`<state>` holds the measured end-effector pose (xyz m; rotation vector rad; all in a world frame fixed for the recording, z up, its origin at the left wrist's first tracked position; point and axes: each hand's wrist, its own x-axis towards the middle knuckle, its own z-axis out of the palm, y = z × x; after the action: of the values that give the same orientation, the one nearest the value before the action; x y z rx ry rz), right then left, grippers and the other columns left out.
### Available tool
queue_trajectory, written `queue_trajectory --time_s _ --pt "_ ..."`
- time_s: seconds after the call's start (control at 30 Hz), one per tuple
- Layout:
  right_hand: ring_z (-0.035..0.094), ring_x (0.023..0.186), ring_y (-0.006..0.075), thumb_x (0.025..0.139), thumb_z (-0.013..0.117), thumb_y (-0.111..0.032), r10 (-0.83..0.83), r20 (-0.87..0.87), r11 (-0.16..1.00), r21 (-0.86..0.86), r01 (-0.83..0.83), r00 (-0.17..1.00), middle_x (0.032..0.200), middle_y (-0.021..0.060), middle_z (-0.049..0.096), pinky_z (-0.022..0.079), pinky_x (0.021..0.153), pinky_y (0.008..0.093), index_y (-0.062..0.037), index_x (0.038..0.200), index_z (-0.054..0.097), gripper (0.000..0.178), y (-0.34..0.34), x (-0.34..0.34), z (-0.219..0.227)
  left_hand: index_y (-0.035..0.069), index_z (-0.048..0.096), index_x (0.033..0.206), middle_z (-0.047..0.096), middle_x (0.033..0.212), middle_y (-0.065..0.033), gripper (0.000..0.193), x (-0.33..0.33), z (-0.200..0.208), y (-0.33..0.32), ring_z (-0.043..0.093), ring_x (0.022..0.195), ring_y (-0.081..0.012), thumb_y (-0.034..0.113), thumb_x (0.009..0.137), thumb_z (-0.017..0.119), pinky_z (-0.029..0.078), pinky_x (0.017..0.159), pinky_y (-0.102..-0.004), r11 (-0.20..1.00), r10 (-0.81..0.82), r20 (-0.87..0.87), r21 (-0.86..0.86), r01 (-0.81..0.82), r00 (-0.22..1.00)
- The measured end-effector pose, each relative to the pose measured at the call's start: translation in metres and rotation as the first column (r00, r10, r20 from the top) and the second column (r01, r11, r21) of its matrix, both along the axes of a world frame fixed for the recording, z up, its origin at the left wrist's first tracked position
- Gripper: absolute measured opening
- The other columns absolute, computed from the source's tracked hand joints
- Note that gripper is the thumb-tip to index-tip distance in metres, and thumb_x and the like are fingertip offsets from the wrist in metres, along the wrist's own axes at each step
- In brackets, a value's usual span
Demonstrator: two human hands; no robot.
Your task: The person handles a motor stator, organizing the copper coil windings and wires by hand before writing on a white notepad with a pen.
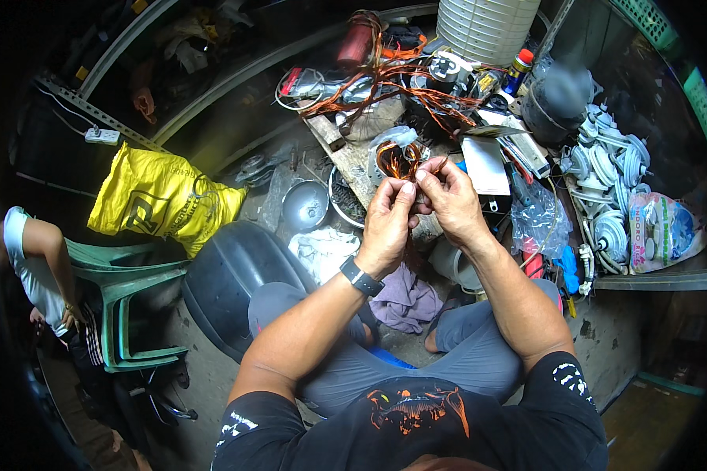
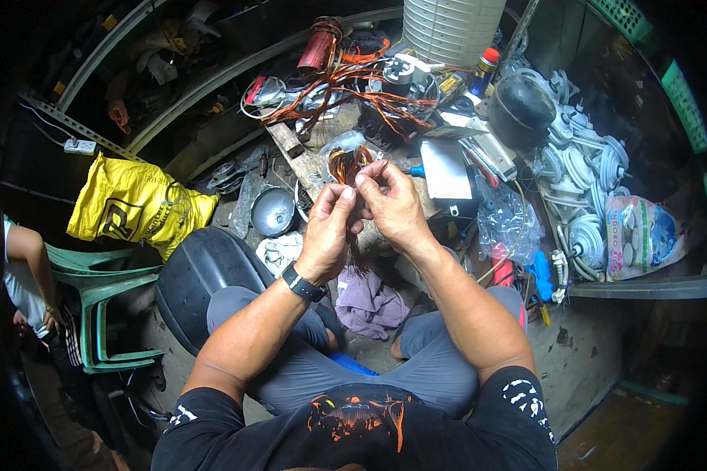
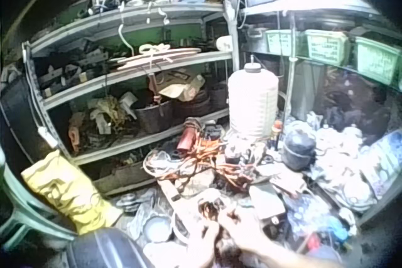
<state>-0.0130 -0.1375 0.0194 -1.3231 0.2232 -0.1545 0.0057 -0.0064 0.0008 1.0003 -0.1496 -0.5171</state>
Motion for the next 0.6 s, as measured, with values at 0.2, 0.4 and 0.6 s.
queue_trajectory --time_s 0.2,0.4,0.6 --pt "0.049 0.062 0.0035 0.098 0.062 -0.018 -0.001 0.005 1.000 -0.015 0.001 1.000 0.077 -0.0023 0.054 0.043 0.053 0.0190 -0.0066 0.100 0.057 0.012 0.001 0.000 0.001 0.009 0.053 0.106 0.062 0.094 -0.0014 0.015 0.000 0.001 -0.001 0.060 0.078 -0.0082 0.024 0.104 0.052 0.042 0.062 -0.0204 1.000 0.012 0.003 0.003 -0.012 1.000" --pt "0.049 0.061 0.0038 0.099 0.060 -0.018 0.021 0.006 0.989 -0.149 -0.020 1.000 0.074 -0.0022 0.053 0.043 0.053 0.0195 -0.0071 0.100 0.056 0.011 -0.002 -0.001 -0.001 0.009 0.053 0.106 0.062 0.091 -0.0014 0.016 -0.001 0.000 -0.001 0.060 0.077 -0.0073 0.024 0.104 0.052 0.042 0.061 -0.0192 0.999 0.012 0.014 0.048 -0.012 1.000" --pt "0.050 0.061 0.0051 0.100 0.058 -0.014 -0.031 0.021 0.999 -0.015 0.031 0.999 0.076 -0.0007 0.054 0.044 0.053 0.0205 -0.0080 0.105 0.053 0.010 0.000 0.001 -0.009 0.009 0.051 0.106 0.063 0.098 -0.0042 0.016 0.000 -0.001 -0.002 0.060 0.078 -0.0093 0.025 0.104 0.053 0.041 0.061 -0.0208 0.998 0.053 0.012 -0.015 -0.053 0.999"
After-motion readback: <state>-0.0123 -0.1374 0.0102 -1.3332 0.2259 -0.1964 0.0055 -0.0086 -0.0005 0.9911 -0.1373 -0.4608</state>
